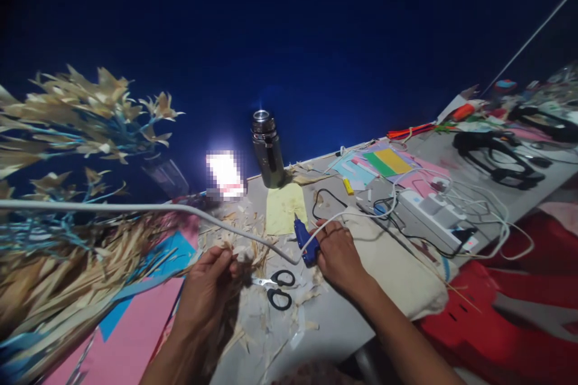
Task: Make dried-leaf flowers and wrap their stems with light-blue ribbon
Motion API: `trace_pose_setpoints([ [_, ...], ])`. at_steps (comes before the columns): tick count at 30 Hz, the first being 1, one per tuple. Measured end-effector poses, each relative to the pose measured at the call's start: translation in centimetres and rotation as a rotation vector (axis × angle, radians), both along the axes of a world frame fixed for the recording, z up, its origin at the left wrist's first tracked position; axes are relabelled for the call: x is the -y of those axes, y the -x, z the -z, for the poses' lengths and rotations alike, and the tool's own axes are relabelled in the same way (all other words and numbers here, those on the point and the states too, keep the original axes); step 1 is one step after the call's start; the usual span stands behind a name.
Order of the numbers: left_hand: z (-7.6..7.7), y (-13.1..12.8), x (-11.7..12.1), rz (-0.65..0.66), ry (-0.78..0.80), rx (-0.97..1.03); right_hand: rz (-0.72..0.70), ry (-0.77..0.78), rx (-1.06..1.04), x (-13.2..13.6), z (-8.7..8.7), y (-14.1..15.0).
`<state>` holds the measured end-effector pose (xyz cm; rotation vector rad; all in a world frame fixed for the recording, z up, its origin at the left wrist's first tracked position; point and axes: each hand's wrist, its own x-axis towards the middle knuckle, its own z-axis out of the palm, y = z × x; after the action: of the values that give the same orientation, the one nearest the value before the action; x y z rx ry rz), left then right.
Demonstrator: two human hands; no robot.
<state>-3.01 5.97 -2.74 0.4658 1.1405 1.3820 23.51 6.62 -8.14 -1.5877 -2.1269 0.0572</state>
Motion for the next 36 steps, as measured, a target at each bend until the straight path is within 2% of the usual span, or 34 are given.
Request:
trace_pose_setpoints([
  [5,-0.6,-1.0,-0.3,-0.021,-0.025,-0.038,-0.222,-0.046,-0.275,1.2,-1.6,0.2],
  [9,-1.4,-1.8,0.0,-0.038,-0.02,-0.1,-0.382,-0.108,-0.323,2.2,-3.0,2.1],
  [11,-1.8,-1.9,0.2,-0.045,-0.014,-0.118,-0.417,-0.112,-0.338,2.3,-3.3,2.8],
  [16,-2.1,-2.0,0.3,-0.06,0.005,-0.122,-0.446,-0.035,-0.346,2.1,-3.2,3.6],
  [27,-0.5,-1.5,0.2,-0.042,-0.027,-0.183,-0.42,-0.024,-0.226,2.3,-3.5,3.6],
  [36,-1.3,-1.9,0.2,-0.079,0.0,-0.073,-0.394,-0.041,-0.25,2.3,-3.0,3.3],
])
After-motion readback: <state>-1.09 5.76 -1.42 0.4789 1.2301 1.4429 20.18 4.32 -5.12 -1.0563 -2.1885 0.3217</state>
